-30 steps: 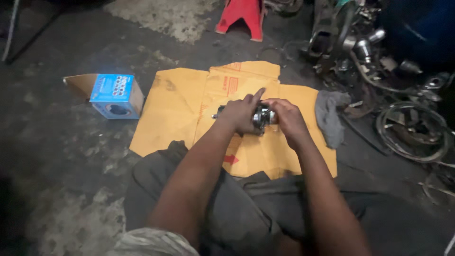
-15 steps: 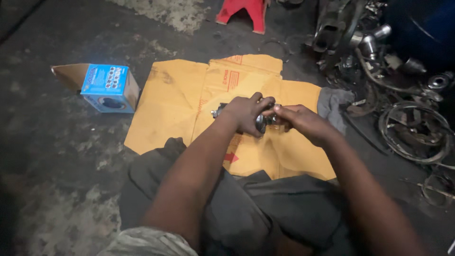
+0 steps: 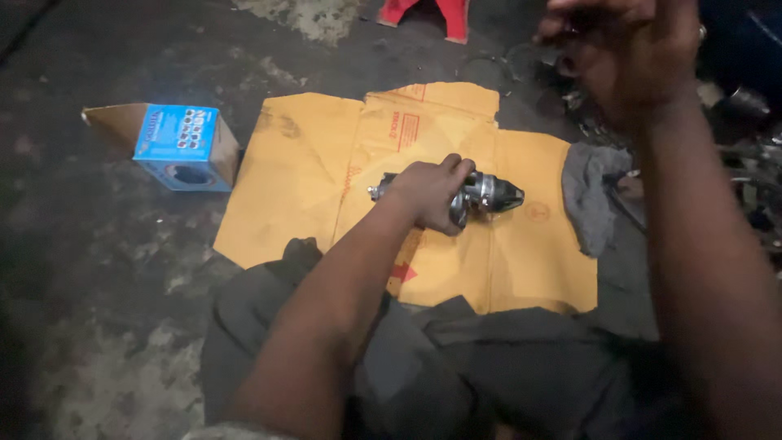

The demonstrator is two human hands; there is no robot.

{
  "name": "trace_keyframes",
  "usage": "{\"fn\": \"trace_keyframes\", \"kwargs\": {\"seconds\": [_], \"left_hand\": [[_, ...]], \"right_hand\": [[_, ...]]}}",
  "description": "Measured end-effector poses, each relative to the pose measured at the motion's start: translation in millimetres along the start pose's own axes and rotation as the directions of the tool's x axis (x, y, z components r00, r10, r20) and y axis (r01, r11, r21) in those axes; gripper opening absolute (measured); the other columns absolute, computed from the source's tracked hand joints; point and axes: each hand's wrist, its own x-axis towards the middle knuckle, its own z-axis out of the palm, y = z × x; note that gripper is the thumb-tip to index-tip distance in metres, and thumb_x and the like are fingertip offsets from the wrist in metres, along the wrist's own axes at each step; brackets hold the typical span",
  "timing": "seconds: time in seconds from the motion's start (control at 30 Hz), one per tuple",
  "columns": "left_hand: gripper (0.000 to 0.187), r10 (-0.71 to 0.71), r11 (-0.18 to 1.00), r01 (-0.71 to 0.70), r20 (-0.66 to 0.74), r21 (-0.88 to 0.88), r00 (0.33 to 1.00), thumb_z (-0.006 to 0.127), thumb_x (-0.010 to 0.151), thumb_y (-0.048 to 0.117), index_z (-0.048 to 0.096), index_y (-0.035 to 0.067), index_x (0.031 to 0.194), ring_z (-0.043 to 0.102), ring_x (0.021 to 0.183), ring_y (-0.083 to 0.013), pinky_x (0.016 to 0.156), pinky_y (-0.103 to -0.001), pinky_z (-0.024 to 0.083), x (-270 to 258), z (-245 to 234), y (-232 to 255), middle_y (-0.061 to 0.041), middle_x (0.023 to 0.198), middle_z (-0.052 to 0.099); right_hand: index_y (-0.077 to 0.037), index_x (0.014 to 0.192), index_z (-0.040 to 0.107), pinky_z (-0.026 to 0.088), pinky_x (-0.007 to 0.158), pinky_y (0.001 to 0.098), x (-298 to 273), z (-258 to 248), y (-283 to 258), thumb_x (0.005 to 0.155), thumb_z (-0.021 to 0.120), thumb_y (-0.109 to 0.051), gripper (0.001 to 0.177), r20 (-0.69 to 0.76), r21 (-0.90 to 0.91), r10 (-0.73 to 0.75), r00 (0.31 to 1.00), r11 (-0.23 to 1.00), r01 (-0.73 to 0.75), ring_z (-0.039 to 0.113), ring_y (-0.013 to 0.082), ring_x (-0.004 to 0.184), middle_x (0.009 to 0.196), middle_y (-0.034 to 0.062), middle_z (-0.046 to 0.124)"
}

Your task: The person uses a wrench and a screwdriver to work on a starter motor placed on a cardboard sheet on the floor, tightening components and moving the motor by hand.

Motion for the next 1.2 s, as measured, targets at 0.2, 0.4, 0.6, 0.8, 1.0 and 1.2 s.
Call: {"fn": "trace_keyframes", "kwargs": {"seconds": [0.2, 0.4, 0.6, 0.8, 1.0, 1.2], "left_hand": [[0.106, 0.075, 0.982, -0.091, 0.103, 0.167, 0.992, 0.094, 0.052, 0.054, 0.047, 0.018, 0.141, 0.061, 0.111, -0.0413, 0.088, -0.060, 0.048, 22, 11, -10, -0.017, 0.126, 0.057], [0.118, -0.064, 0.987, 0.062, -0.012, -0.147, 0.998, 0.091, 0.045, 0.050, 0.042, 0.009, 0.145, 0.069, 0.103, -0.0388, 0.089, -0.046, 0.056, 19, 11, -15, -0.017, 0.127, 0.061], [0.107, -0.060, 0.998, 0.059, 0.068, 0.007, 0.996, 0.090, 0.053, 0.048, 0.042, 0.008, 0.140, 0.069, 0.099, -0.0424, 0.088, -0.048, 0.057, 15, 4, -8, -0.019, 0.130, 0.058], [0.113, -0.100, 0.995, 0.101, 0.190, 0.004, 0.977, 0.091, 0.056, 0.056, 0.034, 0.007, 0.141, 0.066, 0.107, -0.0395, 0.092, -0.046, 0.054, 33, 4, -19, -0.022, 0.126, 0.055], [0.112, -0.179, 0.981, 0.183, 0.069, -0.061, 0.981, 0.091, 0.055, 0.056, 0.037, 0.008, 0.141, 0.065, 0.111, -0.0396, 0.093, -0.046, 0.053, 18, -1, -8, -0.021, 0.125, 0.059], [0.109, -0.195, 0.976, 0.203, 0.091, -0.083, 0.977, 0.089, 0.053, 0.049, 0.039, 0.009, 0.141, 0.067, 0.110, -0.0389, 0.093, -0.045, 0.053, 11, -13, -1, -0.019, 0.124, 0.062]], "right_hand": [[-0.009, 0.160, 0.029, 0.018, 0.123, 0.0483, -28, 132, 71, 0.103, 0.040, -0.057, 0.075, 0.610, -0.233, 0.332, 0.719, 0.943, -0.238, 0.018, 0.0279, 0.156, 0.167, 0.0160, 0.027], [-0.023, 0.163, 0.019, 0.029, 0.115, 0.0488, 12, 92, 66, 0.094, 0.033, -0.066, 0.082, 0.599, -0.145, 0.477, 0.644, 0.855, -0.498, 0.015, 0.0266, 0.156, 0.171, 0.0044, 0.016], [-0.019, 0.148, 0.049, 0.033, 0.115, 0.0478, 42, 50, 44, 0.093, 0.039, -0.065, 0.073, 0.484, -0.155, 0.549, 0.682, 0.820, -0.551, 0.041, 0.0259, 0.146, 0.154, 0.0048, 0.052], [-0.016, 0.122, 0.069, 0.052, 0.101, 0.0360, -45, 91, 47, 0.086, 0.075, -0.038, 0.042, 0.464, -0.530, 0.491, 0.738, 0.821, -0.213, 0.065, 0.0188, 0.115, 0.121, 0.0034, 0.066], [-0.008, 0.116, 0.065, 0.051, 0.095, 0.0419, -132, 105, 79, 0.091, 0.067, -0.032, 0.035, 0.097, -0.675, 0.286, 0.953, 0.723, -0.148, 0.064, 0.0319, 0.110, 0.119, 0.0116, 0.061], [-0.019, 0.120, 0.058, 0.053, 0.088, 0.0494, -184, 145, 74, 0.090, 0.056, -0.059, 0.050, 0.269, -0.758, 0.854, 0.445, 0.473, -0.449, 0.069, 0.0400, 0.100, 0.109, 0.0171, 0.070]]}}
